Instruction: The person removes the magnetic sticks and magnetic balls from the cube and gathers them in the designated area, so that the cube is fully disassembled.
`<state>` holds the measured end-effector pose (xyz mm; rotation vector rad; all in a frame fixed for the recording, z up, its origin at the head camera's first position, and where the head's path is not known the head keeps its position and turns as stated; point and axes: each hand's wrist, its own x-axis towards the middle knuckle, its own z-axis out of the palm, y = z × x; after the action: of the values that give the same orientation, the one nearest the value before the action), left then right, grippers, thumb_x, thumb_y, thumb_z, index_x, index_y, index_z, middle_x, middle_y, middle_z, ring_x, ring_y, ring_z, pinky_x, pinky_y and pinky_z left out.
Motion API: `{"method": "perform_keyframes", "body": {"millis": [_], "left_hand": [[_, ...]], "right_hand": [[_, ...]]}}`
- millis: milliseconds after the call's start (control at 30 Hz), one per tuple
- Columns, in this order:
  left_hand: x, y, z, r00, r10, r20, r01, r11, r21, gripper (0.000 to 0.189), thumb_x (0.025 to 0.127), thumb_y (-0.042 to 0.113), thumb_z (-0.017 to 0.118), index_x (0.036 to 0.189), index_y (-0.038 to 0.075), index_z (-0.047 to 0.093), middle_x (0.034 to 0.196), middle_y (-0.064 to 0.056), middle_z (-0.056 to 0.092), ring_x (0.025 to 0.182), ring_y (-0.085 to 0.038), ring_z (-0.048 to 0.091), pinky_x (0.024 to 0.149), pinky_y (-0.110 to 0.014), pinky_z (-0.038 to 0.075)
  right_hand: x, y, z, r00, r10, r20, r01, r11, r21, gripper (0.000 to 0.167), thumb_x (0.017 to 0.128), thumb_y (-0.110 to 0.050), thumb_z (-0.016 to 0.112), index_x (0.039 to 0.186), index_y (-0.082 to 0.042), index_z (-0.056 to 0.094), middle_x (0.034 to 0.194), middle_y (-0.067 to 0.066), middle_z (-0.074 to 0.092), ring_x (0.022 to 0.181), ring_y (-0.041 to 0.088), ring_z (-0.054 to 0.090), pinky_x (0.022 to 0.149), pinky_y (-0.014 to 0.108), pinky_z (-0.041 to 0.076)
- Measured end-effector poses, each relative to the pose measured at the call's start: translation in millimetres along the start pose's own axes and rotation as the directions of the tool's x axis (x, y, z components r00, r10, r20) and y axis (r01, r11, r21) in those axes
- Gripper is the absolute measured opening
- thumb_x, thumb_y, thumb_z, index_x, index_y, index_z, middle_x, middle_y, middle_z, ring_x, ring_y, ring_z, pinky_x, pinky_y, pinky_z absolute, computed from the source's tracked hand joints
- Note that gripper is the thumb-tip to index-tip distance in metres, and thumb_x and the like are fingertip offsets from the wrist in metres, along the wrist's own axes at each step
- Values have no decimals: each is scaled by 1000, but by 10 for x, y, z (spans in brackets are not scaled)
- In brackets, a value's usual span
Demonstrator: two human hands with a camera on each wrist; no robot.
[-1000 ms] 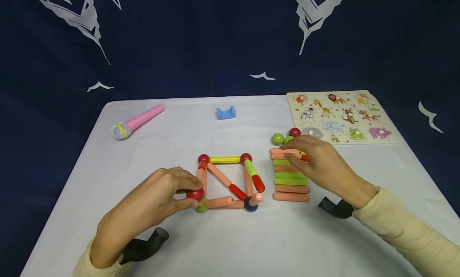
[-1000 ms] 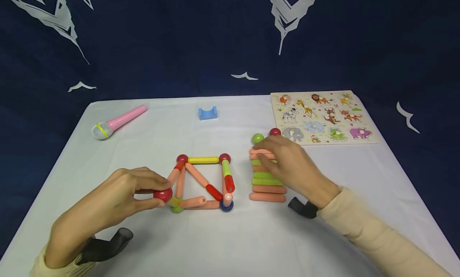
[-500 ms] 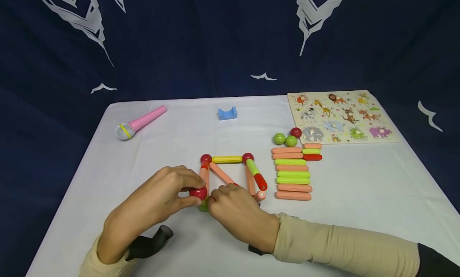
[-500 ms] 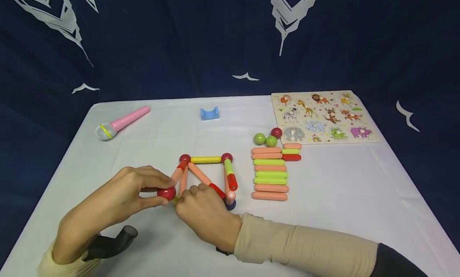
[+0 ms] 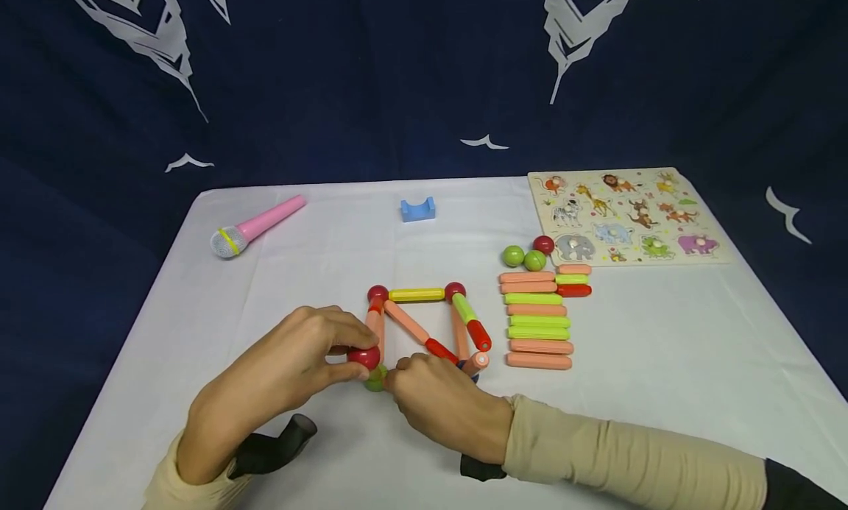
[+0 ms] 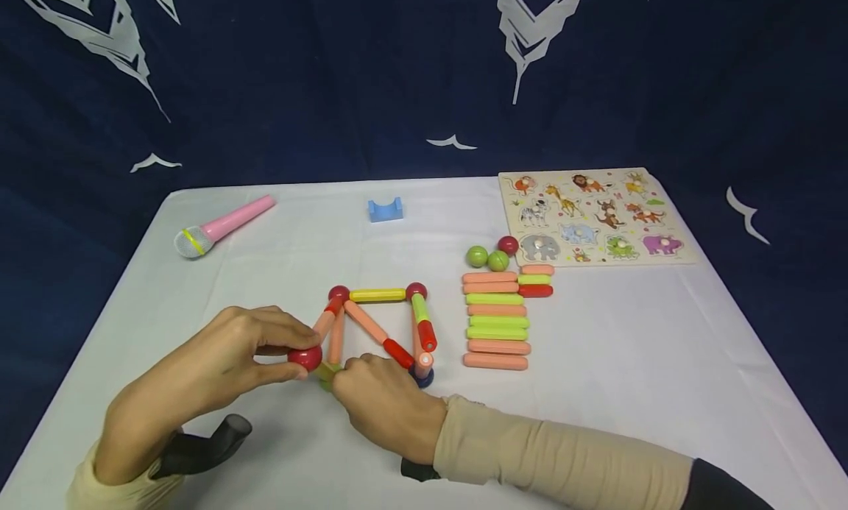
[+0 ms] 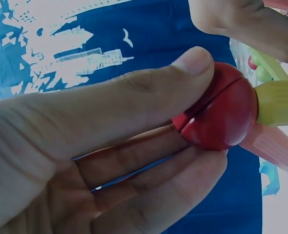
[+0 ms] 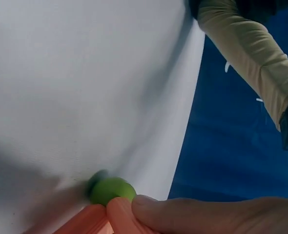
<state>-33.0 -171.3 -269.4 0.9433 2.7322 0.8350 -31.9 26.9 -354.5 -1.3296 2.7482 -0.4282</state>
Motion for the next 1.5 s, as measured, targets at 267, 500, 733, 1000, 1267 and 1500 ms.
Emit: {"method": "perform_keyframes", "body": {"millis": [267,500,733,1000,1267,1500], "left_hand": [[-69,-6,18,999,-42,-27,41,999,-17,26,77,10,84,102,10,78,101,4,72,95,-15,65,79,-30,56],[-51,16,24,997,-72,-10,72,997,-4,27,76,8,84,103,10,78,102,5,72,96,-13,66,82,-31,56],[-62,28,1,998,-60,-5,60,998,20,28,76,10,84,103,9,78,102,6,72,97,-13,66,84,-34,55],[-50,18,-8,1000,-26,-5,27,999,45,26,77,9,84,103,11,78,102,8,71,96,-10,65,85,-37,54],[-37,19,17,999,-54,-8,54,999,-6,28,75,9,85,102,9,78,102,6,72,96,-12,66,83,-31,56],[-22,23,27,998,-65,-6,65,998,-17,29,74,8,85,103,9,78,102,5,72,96,-14,66,83,-31,56]], "right_hand": [[-73,-112,38,1000,26,2,-26,995,93,20,86,-4,72,68,-10,66,56,-8,50,49,-1,45,43,10,33],[-368,72,-186,990,-76,118,38,953,300,4,91,-17,73,90,-18,77,80,-16,66,73,-6,56,66,9,45],[-848,668,-566,944,-202,261,33,845,534,21,89,-17,75,105,-30,74,94,-27,65,89,-5,57,83,20,49],[-1263,1538,-854,979,88,186,-164,879,448,22,88,-24,75,109,-29,73,104,-16,69,93,7,62,79,25,53],[-1336,2174,-670,935,355,-26,-352,932,82,24,82,-9,79,106,-10,76,101,1,72,91,20,64,79,40,57],[-1342,2279,-488,937,333,-108,-338,941,-29,23,82,-16,80,105,-12,76,99,-1,71,92,19,66,81,45,56]]}}
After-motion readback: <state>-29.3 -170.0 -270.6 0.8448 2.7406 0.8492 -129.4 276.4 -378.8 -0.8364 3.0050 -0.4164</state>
